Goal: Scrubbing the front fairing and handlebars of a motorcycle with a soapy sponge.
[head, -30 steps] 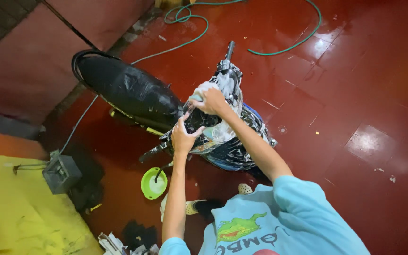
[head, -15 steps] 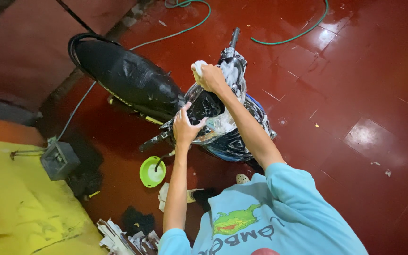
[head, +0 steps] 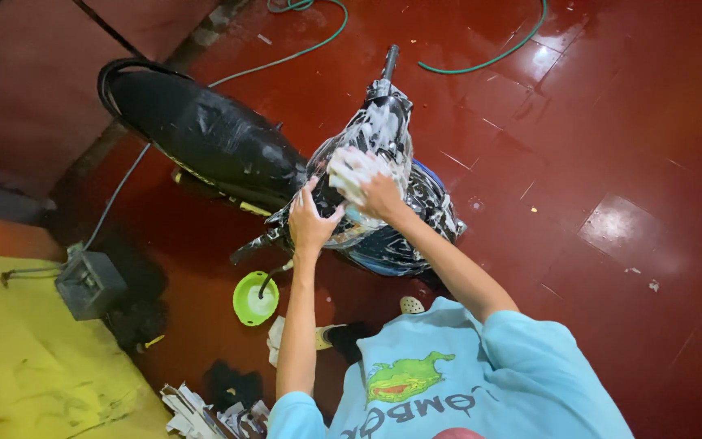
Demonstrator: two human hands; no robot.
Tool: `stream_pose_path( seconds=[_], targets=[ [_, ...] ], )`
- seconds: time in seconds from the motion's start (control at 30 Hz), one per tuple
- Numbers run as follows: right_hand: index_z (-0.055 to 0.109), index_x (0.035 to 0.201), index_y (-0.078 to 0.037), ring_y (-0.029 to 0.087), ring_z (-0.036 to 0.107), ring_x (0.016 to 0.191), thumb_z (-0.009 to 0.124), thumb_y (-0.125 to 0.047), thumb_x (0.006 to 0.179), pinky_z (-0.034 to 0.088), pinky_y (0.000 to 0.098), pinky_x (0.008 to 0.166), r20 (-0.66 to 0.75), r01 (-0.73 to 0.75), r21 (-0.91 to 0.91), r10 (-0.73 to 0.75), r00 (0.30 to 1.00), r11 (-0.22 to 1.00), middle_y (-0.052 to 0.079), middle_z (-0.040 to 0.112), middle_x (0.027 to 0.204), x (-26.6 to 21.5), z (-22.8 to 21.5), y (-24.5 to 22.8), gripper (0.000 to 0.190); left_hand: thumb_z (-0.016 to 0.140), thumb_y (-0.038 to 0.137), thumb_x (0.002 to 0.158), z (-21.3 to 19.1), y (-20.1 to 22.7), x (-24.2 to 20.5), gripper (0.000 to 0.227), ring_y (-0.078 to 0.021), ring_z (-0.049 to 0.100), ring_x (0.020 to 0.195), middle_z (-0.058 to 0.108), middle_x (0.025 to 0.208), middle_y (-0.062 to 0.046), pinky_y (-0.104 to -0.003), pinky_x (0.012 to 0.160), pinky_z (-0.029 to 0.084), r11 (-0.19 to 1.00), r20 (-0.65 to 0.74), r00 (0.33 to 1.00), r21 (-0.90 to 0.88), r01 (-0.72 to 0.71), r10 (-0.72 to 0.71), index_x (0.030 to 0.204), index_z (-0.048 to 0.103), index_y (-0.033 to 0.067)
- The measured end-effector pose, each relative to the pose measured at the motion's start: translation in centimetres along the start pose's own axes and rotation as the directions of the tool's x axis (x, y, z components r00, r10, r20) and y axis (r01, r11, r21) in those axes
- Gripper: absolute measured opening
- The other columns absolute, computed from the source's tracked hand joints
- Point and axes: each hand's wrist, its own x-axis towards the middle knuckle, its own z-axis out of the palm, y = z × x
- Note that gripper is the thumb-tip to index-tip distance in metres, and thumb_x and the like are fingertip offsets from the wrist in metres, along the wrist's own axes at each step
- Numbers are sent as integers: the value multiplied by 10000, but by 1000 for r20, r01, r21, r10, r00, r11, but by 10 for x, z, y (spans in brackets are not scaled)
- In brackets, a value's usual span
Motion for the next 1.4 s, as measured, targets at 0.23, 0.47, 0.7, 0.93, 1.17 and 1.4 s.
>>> stream_pose_path(
  seconds=[0.23,0.47,0.7,0.93,1.17,1.4],
  targets=[
    [703,1236,-267,288,441,1440,519,-443,1061,288,536,1196,-3,-95,-112,95,995,989,18,643,1401,59,13,50,309,877,505,657,-4,3,1,859,-368,675,1141,697,1242,-164,-488,1012,504,1000,-18,1000,-23,12,-13,1369,580,128],
    [601,1348,-160,477,705,887,645,-249,871,559,598,818,44,-257,21,256,966,966,197,718,1016,87,21,73,487,890,554,635,-6,6,3,868,-381,686,1110,713,1198,-155,-502,979,523,1000,-32,999,-17,22,-23,1344,588,155],
    [629,1334,-124,383,671,868,608,-61,948,574,457,783,-167,-234,461,343,924,856,225,693,976,63,-3,55,392,879,570,643,-6,5,2,860,-386,688,1093,711,1174,-169,-500,968,531,1000,-54,999,-4,-1,1,1330,594,137],
    [749,1110,-273,312,613,1171,698,-265,920,545,435,973,-183,-107,37,112,977,994,80,568,1273,45,-2,37,198,869,589,648,-5,7,0,871,-367,690,1108,710,1195,-163,-481,984,528,1000,-53,999,7,6,-6,1333,585,130],
    [728,1101,-154,261,612,1125,664,-560,908,416,488,992,-198,43,-294,-105,975,955,102,676,1073,36,-13,1,454,874,588,639,-3,6,-1,903,-359,686,1127,703,1196,-178,-469,1002,516,1000,-43,999,1,4,-4,1350,575,118],
    [654,998,-190,242,629,1001,573,-503,963,435,442,1036,7,96,-152,-96,995,984,62,640,932,67,-4,1,325,877,568,633,-2,5,1,924,-349,683,1142,700,1211,-181,-458,1022,507,1000,-34,999,9,18,-18,1377,563,119]
  ],
)
